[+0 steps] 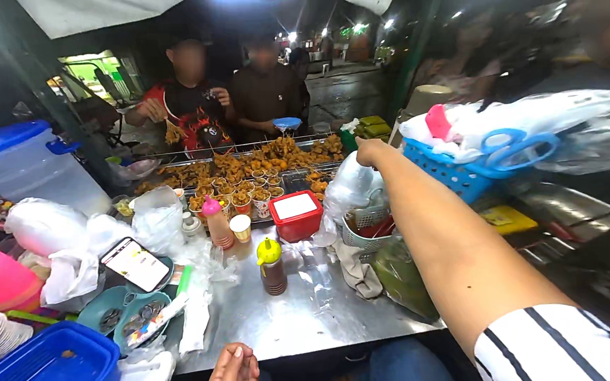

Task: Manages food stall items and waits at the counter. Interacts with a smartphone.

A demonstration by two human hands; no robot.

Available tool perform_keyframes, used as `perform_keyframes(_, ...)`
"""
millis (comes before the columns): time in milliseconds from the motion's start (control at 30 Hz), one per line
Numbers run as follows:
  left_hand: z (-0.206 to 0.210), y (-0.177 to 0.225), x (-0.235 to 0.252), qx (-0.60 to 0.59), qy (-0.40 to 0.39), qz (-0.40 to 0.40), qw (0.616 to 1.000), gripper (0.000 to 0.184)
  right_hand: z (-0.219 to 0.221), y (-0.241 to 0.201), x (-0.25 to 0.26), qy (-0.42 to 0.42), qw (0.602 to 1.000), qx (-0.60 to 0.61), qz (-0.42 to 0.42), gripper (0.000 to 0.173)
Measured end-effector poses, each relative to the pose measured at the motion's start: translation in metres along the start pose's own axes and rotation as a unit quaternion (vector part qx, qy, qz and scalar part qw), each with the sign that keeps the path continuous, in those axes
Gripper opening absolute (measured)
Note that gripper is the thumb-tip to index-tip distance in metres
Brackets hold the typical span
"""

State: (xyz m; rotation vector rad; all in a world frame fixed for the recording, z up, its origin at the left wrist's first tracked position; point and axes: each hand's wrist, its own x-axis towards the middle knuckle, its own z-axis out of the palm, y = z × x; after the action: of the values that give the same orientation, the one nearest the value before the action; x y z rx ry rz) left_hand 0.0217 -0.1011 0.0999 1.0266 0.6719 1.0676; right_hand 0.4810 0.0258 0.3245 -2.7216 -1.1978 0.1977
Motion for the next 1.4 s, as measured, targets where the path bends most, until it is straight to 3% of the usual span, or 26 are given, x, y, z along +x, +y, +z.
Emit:
perform_keyframes(100, 0.004, 0.000, 0.001, 0.058, 0.052, -0.013, 0.997, 0.032, 0.009, -0.007, -0.003, 0.016, 0.998, 0.047, -0.047, 0.068)
perform_keyframes(200, 0.002, -0.004, 0.006, 0.069, 0.076, -0.008, 0.995, 0.023, 0.055, -0.017, -0.020, -0.039, 0.964, 0.152, -0.214, 0.065)
perform_keyframes(267, 0.000, -0.006, 0.008, 0.054, 0.081, 0.011, 0.995, 0.019, 0.106, -0.022, -0.046, -0.169, 0.908, 0.179, -0.339, 0.080)
perform_keyframes(333, 0.002, 0.000, 0.010, 0.034, 0.085, 0.011, 0.996, 0.017, 0.161, -0.027, -0.071, -0.223, 0.864, 0.206, -0.402, 0.101)
perform_keyframes(433, 0.007, 0.006, 0.009, -0.001, 0.085, -0.014, 0.996, 0.021, 0.237, -0.043, -0.100, -0.193, 0.833, 0.336, -0.395, 0.120)
perform_keyframes(533, 0.010, 0.002, 0.010, -0.032, 0.078, -0.031, 0.996, 0.025, 0.287, -0.070, -0.129, -0.142, 0.805, 0.483, -0.315, 0.109)
perform_keyframes(633, 0.011, -0.010, 0.009, -0.051, 0.072, -0.050, 0.995, 0.029, 0.319, -0.084, -0.150, -0.072, 0.822, 0.508, -0.249, 0.099)
perform_keyframes(733, 0.014, -0.019, 0.011, 0.000, 0.091, -0.075, 0.993, 0.031, 0.326, -0.074, -0.169, -0.043, 0.831, 0.500, -0.238, 0.098)
perform_keyframes(900, 0.013, -0.013, 0.027, 0.120, 0.093, -0.076, 0.985, 0.022, 0.330, -0.022, -0.217, 0.003, 0.807, 0.520, -0.280, 0.086)
perform_keyframes(1067, 0.032, 0.013, 0.051, 0.196, 0.025, 0.051, 0.979, 0.016, 0.307, 0.041, -0.269, 0.076, 0.785, 0.532, -0.307, 0.083)
perform_keyframes(1167, 0.043, 0.018, 0.062, 0.233, -0.045, 0.164, 0.957, 0.013, 0.275, 0.063, -0.283, 0.085, 0.830, 0.471, -0.286, 0.081)
perform_keyframes(1267, 0.048, 0.014, 0.068, 0.294, -0.080, 0.274, 0.912, 0.011, 0.250, 0.079, -0.283, 0.087, 0.864, 0.384, -0.314, 0.084)
perform_keyframes(1400, 0.055, 0.017, 0.066, 0.368, -0.096, 0.336, 0.862, 0.014, 0.228, 0.086, -0.281, 0.089, 0.889, 0.293, -0.341, 0.088)
